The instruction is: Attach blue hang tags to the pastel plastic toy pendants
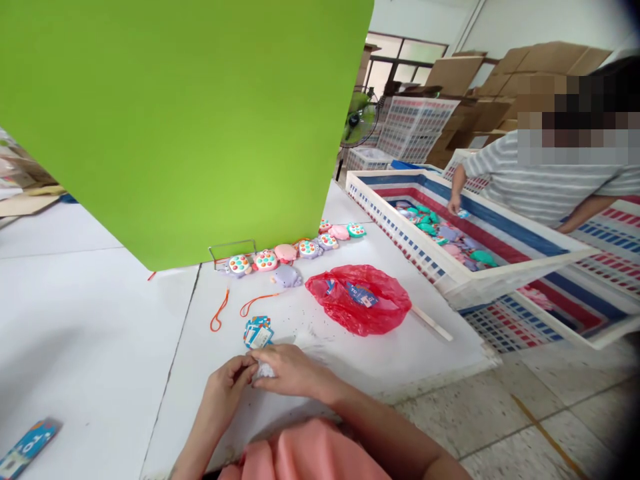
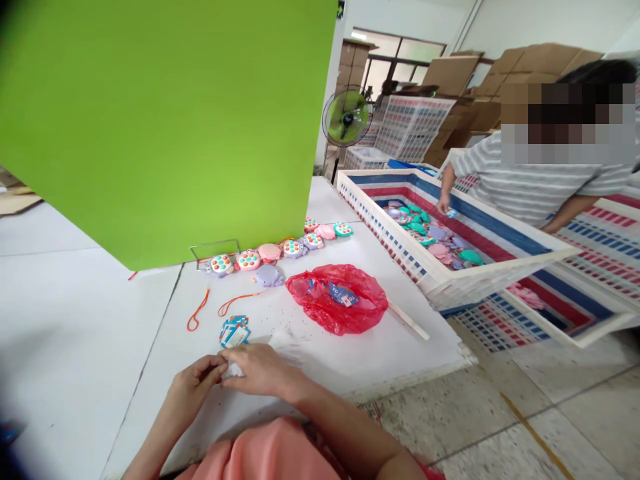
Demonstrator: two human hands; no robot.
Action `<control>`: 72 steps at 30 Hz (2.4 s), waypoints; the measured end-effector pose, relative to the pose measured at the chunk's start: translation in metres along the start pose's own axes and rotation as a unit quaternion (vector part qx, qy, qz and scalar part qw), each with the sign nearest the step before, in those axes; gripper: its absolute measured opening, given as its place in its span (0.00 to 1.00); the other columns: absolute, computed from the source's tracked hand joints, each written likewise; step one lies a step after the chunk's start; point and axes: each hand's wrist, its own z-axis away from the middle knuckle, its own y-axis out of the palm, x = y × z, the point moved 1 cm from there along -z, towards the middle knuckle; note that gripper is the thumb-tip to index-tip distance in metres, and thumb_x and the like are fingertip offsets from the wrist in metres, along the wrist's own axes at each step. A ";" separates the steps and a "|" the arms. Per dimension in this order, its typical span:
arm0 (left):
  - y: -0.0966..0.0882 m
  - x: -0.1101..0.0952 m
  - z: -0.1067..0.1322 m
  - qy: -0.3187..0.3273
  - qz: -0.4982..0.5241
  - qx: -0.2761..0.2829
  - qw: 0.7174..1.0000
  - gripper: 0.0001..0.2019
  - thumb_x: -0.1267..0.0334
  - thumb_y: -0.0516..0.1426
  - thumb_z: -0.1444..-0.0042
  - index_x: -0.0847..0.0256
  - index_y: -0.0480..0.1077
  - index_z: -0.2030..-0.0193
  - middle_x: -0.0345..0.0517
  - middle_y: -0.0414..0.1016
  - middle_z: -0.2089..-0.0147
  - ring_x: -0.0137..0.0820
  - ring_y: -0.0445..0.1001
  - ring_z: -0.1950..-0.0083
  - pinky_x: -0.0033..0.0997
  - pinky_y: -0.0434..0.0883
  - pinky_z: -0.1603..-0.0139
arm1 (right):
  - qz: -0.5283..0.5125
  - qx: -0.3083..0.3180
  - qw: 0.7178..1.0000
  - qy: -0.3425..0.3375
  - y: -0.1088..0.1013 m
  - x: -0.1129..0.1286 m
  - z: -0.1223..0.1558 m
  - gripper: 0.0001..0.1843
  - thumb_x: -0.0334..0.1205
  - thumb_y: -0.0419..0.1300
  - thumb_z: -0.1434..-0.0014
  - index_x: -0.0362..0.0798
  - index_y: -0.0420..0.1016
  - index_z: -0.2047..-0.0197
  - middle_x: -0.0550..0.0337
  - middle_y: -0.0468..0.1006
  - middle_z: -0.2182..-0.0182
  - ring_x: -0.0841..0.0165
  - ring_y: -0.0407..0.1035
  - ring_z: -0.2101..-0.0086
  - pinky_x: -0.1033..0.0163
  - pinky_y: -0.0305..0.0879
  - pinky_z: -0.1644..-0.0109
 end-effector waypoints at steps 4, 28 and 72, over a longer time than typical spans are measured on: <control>0.001 0.001 0.001 -0.002 -0.008 -0.009 1.000 0.11 0.57 0.52 0.46 0.58 0.72 0.68 0.42 0.76 0.70 0.34 0.73 0.68 0.30 0.69 0.66 | -0.010 0.010 1.000 0.001 -0.004 0.004 0.002 0.24 0.48 0.60 0.43 0.49 0.65 0.46 0.55 0.75 0.53 0.62 0.69 0.53 0.63 0.62 0.51; -0.051 -0.024 0.003 0.006 -0.020 -0.202 0.979 0.11 0.55 0.44 0.39 0.59 0.58 0.66 0.37 0.65 0.74 0.29 0.70 0.73 0.30 0.67 0.67 | 0.048 -0.030 0.998 0.038 0.001 -0.011 0.003 0.10 0.35 0.53 0.40 0.46 0.72 0.57 0.54 0.75 0.60 0.63 0.67 0.56 0.56 0.59 0.48; -0.008 -0.070 0.010 0.158 -0.123 0.029 0.979 0.05 0.68 0.50 0.39 0.60 0.67 0.63 0.43 0.69 0.64 0.28 0.68 0.63 0.25 0.64 0.62 | -0.602 -0.072 0.787 0.115 -0.040 0.004 0.001 0.15 0.50 0.56 0.40 0.47 0.75 0.66 0.56 0.76 0.64 0.66 0.69 0.60 0.57 0.62 0.50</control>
